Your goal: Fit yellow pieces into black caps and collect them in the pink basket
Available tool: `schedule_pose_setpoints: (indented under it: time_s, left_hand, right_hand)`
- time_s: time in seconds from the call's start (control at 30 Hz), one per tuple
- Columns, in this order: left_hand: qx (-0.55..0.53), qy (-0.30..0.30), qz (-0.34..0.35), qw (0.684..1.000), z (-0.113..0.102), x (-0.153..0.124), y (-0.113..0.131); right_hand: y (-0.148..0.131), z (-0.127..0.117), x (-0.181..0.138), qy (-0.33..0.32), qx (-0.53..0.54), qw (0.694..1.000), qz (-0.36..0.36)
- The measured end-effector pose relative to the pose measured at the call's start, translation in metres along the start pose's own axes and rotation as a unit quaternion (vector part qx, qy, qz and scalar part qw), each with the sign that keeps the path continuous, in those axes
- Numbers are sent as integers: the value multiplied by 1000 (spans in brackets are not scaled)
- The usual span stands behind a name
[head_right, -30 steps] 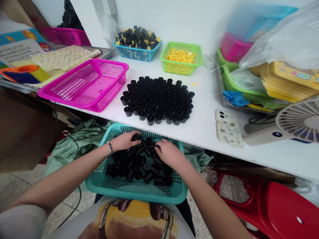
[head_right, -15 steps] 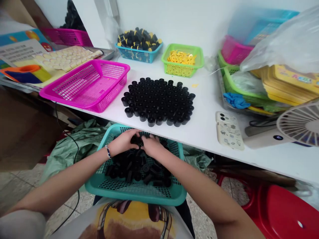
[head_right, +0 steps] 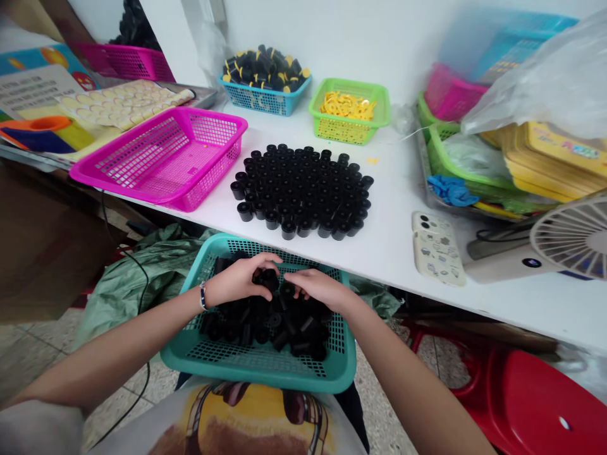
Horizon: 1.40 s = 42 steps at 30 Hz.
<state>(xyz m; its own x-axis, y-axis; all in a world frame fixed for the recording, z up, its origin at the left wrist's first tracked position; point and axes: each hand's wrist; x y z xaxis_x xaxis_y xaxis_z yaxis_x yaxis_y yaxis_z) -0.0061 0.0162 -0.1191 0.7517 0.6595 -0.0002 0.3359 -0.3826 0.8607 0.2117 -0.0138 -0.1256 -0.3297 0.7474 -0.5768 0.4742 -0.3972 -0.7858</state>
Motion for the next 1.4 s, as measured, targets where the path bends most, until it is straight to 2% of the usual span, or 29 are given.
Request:
schedule_pose_setpoints:
  time_s: [0.1,0.2,0.3,0.37,0.47,0.57,0.63,0.7,0.73,0.8,0.87,0.93,1.03,1.17,1.27,1.4]
  left_hand:
    - [-5,-30,3,1000,9,6,10]
    - [-25,-62,31,997,27,16,17]
    - [-92,-93,47,990,49,25,17]
    - [-172,-94,20,980,59,30,13]
    - [-329,-47,-75,940,68,35,6]
    - [-466,14,-167,869,72,39,0]
    - [-516,17,-196,834,72,41,0]
    - [-518,1,-212,829,66,42,2]
    - [-497,-8,-219,839,60,41,4]
    - [-403,-43,-202,891,41,39,9]
    - [-251,-96,-141,953,18,32,14]
    - [-87,-151,-84,981,0,22,18]
    - [108,-211,-73,969,0,2,18]
    - [261,-202,-55,942,32,-18,13]
    - [289,-207,-39,934,40,-18,9]
    - [236,-231,-30,943,21,-13,0]
  right_hand:
    - [-3,-7,-17,9,-46,999,4]
    - [-1,-14,-41,18,-180,983,-22]
    - [8,-16,-59,75,-297,950,-60]
    - [13,-13,-64,124,-331,933,-69]
    - [11,-3,-62,168,-335,923,-89]
    - [1,13,-56,162,-337,920,-114]
    - [-3,25,-51,152,-360,913,-116]
    - [-3,35,-47,151,-388,902,-112]
    - [-2,38,-45,149,-399,898,-113]
    - [3,40,-43,135,-413,892,-122]
    - [7,38,-45,121,-416,892,-131]
    - [10,32,-48,123,-411,893,-132]
    - [11,26,-52,137,-413,892,-124]
    - [6,29,-51,191,-444,866,-126]
    - [1,43,-47,198,-464,849,-156]
    - [0,68,-36,126,-496,836,-199]
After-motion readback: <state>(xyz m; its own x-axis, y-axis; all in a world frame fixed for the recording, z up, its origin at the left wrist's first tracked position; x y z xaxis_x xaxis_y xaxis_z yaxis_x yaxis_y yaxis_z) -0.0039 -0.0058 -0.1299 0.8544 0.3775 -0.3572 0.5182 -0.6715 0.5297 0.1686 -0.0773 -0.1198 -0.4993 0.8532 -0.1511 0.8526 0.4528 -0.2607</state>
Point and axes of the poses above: each hand's wrist, its own x-axis towards the middle knuckle, its own z-axis out of the palm, y = z × x, and after that the axes turned 3 degrees about z, right-handed
